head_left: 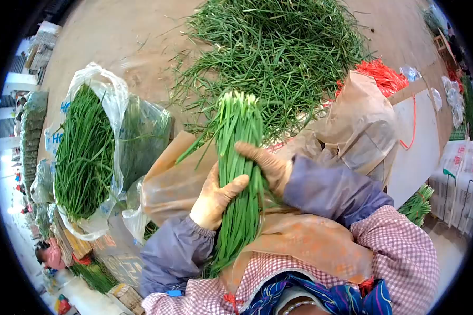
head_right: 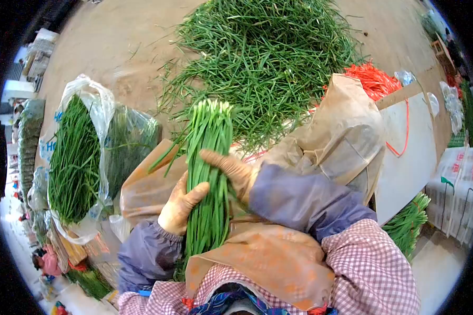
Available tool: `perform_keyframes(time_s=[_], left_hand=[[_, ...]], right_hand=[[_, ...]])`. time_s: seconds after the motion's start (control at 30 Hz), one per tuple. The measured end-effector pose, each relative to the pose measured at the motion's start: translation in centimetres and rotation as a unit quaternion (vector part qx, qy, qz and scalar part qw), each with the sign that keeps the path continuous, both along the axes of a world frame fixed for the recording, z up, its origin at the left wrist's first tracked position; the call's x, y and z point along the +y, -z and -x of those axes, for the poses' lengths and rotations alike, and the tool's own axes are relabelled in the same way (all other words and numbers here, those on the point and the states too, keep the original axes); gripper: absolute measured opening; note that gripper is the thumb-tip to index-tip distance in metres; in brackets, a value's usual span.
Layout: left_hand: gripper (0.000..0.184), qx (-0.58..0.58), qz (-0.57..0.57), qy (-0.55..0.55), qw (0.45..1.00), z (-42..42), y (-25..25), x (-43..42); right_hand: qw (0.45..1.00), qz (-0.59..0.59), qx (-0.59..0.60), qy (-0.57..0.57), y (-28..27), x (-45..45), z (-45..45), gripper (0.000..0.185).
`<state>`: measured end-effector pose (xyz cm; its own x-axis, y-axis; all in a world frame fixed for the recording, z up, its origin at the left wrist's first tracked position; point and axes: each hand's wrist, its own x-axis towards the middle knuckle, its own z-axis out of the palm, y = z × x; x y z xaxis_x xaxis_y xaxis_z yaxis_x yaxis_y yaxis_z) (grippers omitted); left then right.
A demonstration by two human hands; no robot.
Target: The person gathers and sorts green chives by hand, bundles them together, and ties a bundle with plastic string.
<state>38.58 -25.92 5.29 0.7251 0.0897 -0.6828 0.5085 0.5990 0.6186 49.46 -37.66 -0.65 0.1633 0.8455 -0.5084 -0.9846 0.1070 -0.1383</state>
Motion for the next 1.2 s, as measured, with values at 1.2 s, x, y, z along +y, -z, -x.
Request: perform_keyframes(time_s=[1.2], left_hand=[[0.086,-0.08,-0.122,-0.018,0.989,1.0,-0.7,-0.3]], right_hand=[[0.951,-0.047,-0.216,0.215,-2.8,5.6,2.1,0.035]])
